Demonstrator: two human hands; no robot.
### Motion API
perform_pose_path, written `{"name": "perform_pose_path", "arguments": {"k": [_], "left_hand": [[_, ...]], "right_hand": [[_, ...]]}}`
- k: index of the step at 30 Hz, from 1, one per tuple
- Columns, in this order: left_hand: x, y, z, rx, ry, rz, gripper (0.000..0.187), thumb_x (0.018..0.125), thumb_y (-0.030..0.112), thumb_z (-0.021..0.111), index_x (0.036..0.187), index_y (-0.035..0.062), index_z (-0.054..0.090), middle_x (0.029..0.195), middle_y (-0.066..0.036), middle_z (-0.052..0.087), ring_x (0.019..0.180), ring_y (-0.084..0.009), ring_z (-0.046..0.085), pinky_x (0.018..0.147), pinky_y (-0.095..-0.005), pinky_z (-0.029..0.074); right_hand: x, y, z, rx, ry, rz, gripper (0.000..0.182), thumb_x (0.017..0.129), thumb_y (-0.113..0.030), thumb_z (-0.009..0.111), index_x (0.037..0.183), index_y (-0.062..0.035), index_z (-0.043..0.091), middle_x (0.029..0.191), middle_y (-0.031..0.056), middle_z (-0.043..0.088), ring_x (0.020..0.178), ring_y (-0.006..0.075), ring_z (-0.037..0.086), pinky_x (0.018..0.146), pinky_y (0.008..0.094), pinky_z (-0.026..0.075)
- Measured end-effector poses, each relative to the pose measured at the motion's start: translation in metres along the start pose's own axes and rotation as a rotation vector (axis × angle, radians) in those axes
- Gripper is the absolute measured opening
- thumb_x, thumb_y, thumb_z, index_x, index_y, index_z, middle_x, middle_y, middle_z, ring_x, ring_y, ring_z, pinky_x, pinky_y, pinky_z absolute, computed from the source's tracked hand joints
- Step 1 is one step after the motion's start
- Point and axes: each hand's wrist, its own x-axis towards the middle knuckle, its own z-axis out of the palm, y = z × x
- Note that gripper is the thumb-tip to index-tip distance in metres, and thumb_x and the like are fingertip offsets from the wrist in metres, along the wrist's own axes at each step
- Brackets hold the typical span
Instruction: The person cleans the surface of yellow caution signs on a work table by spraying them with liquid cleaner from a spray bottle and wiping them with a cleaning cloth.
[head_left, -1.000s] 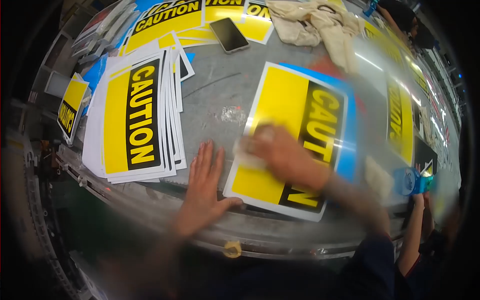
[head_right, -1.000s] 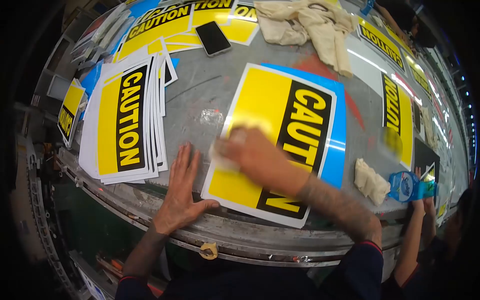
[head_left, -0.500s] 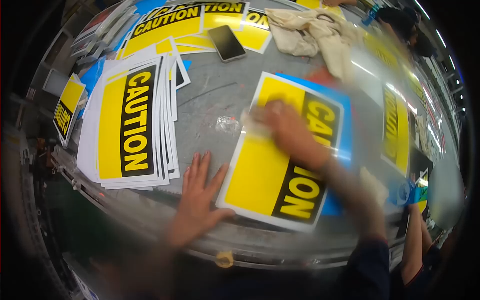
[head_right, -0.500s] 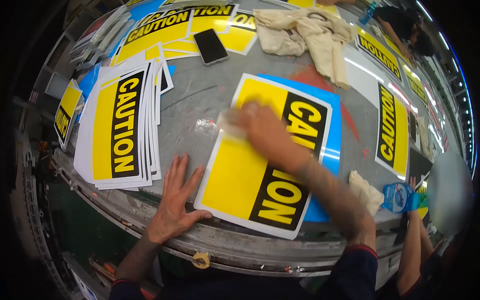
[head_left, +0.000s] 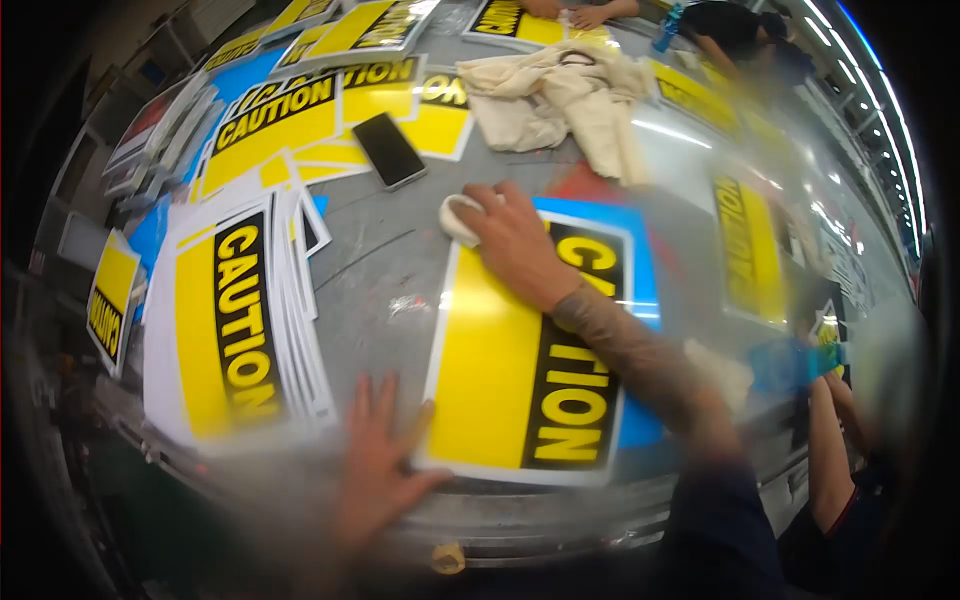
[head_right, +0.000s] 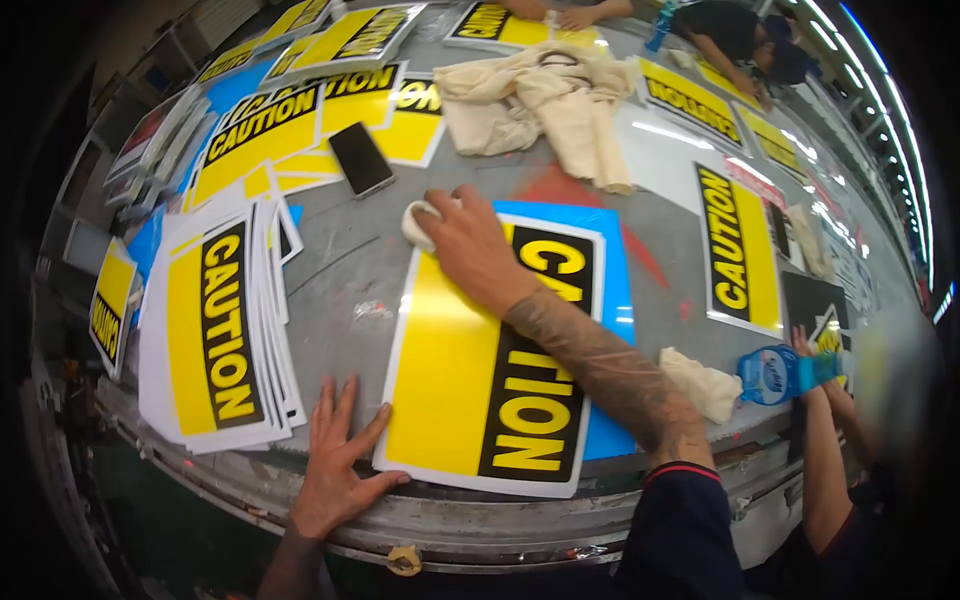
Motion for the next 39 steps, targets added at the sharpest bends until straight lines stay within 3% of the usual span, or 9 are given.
{"name": "perform_pose_path", "arguments": {"k": [14,17,19,21,27,28,30,34,39], "left_hand": [[-0.001,0.001,0.0,-0.008,-0.017,-0.04,0.09,0.075,0.049,0.099,0.155,0.018,0.069,0.183,-0.027,0.02,0.17,-0.0519,0.008,0.134,-0.071,0.012],[0.0,0.002,0.0,-0.007,-0.011,-0.031,0.089,0.076,0.049,0.098,0.155,0.0178,0.069,0.183,-0.028,0.021,0.17,-0.0522,0.008,0.134,-0.0716,0.011],[0.0,0.003,0.0,-0.001,-0.009,-0.023,0.089,0.076,0.049,0.098,0.155,0.0172,0.069,0.183,-0.028,0.021,0.17,-0.0525,0.008,0.134,-0.0719,0.011],[0.0,0.0,0.001,-0.005,-0.005,-0.006,0.089,0.077,0.05,0.097,0.155,0.0165,0.069,0.183,-0.028,0.023,0.17,-0.0525,0.009,0.133,-0.0728,0.011],[0.003,0.002,-0.002,0.026,-0.009,-0.022,0.094,0.07,0.047,0.101,0.153,0.0161,0.07,0.182,-0.027,0.025,0.17,-0.0511,0.012,0.135,-0.0684,0.014],[0.004,0.002,-0.001,0.03,0.004,-0.026,0.094,0.069,0.047,0.101,0.153,0.0165,0.071,0.183,-0.026,0.025,0.17,-0.0509,0.012,0.135,-0.0674,0.014],[0.0,0.003,0.001,0.029,0.028,-0.047,0.096,0.066,0.046,0.102,0.152,0.0173,0.071,0.183,-0.026,0.025,0.17,-0.0505,0.012,0.135,-0.0654,0.015],[-0.001,0.011,-0.002,0.007,-0.021,-0.149,0.097,0.067,0.052,0.1,0.153,0.0197,0.07,0.184,-0.024,0.023,0.171,-0.0495,0.011,0.135,-0.0655,0.015],[0.0,0.007,-0.001,0.067,-0.005,-0.075,0.097,0.07,0.055,0.099,0.156,0.0195,0.068,0.184,-0.026,0.02,0.171,-0.0499,0.01,0.135,-0.0665,0.013]], "right_hand": [[-0.042,0.017,-0.051,-0.223,-0.197,0.318,0.052,0.088,0.001,0.068,0.136,-0.0147,0.076,0.148,0.0068,0.064,0.124,0.0335,0.06,0.093,0.0498,0.05],[-0.046,0.073,-0.037,-0.239,-0.004,0.197,0.05,0.085,0.004,0.069,0.131,-0.013,0.077,0.139,0.0094,0.069,0.122,0.036,0.064,0.1,0.0496,0.054],[-0.027,0.105,-0.046,-0.047,0.078,0.681,0.036,0.091,-0.005,0.074,0.126,-0.0032,0.077,0.131,0.0191,0.072,0.114,0.0434,0.071,0.1,0.0495,0.057],[-0.015,0.148,-0.069,0.007,0.3,0.559,0.048,0.085,-0.019,0.088,0.128,-0.0016,0.076,0.125,0.0214,0.071,0.112,0.0429,0.071,0.098,0.049,0.058],[-0.01,0.027,-0.042,-0.014,-0.153,0.093,0.048,0.08,-0.019,0.088,0.124,-0.0055,0.076,0.131,0.0166,0.068,0.127,0.0394,0.061,0.11,0.0512,0.049],[-0.016,0.016,-0.014,0.012,-0.027,-0.046,0.042,0.082,-0.017,0.084,0.12,-0.0032,0.074,0.127,0.0166,0.066,0.123,0.0381,0.061,0.103,0.0506,0.051],[-0.007,0.003,-0.026,-0.008,-0.17,0.05,0.03,0.086,-0.011,0.077,0.114,-0.0036,0.072,0.115,0.0155,0.062,0.112,0.0376,0.061,0.094,0.0494,0.054],[-0.064,0.041,-0.065,-0.055,-0.109,0.209,0.051,0.084,-0.007,0.082,0.134,-0.0089,0.07,0.126,0.014,0.064,0.118,0.0371,0.062,0.096,0.0476,0.057],[-0.101,0.063,-0.123,-0.249,-0.182,0.439,0.046,0.087,-0.007,0.079,0.132,-0.0093,0.072,0.126,0.0144,0.065,0.119,0.0371,0.063,0.097,0.0486,0.057]]}}
